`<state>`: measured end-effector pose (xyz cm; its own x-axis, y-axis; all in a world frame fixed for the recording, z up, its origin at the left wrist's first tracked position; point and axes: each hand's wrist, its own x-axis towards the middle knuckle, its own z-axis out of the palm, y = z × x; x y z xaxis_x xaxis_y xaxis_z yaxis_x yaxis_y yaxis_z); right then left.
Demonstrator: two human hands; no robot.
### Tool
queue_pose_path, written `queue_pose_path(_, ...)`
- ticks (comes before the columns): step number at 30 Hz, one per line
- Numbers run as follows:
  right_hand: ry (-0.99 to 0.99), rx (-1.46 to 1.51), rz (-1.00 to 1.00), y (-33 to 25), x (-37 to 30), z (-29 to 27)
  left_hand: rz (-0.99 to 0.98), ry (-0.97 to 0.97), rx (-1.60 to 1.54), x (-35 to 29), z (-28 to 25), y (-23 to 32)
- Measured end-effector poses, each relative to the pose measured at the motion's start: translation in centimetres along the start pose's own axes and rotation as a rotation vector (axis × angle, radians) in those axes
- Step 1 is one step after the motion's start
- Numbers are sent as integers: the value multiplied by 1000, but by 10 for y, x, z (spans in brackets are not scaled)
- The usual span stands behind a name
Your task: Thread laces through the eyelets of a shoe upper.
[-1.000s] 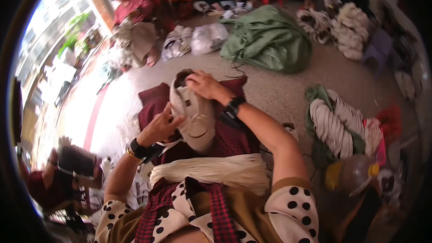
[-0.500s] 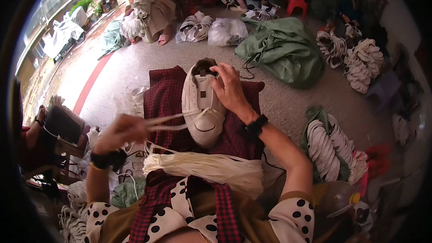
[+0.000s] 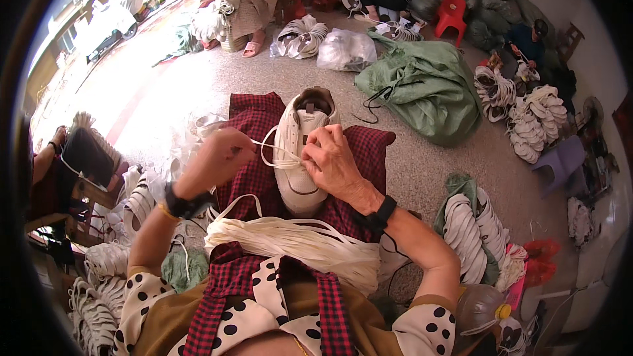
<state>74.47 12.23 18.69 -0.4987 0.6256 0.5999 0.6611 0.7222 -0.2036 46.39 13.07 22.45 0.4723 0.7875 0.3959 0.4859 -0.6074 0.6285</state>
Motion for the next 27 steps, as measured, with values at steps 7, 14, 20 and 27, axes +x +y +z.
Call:
queue_pose_path(7,-117,1190,583,21,12,-27,104,-15,271,0,74,6)
queue_pose_path(14,65,1176,542,49,18,-3,-142,-278,-433,19,22,67)
queue_pose_path(20,-92,1069,456,-1,27,-17,91,-279,-524,69,-23,114)
queue_pose_path(27,-32,1891,384,-7,32,-89,-37,-50,-684,89,15,52)
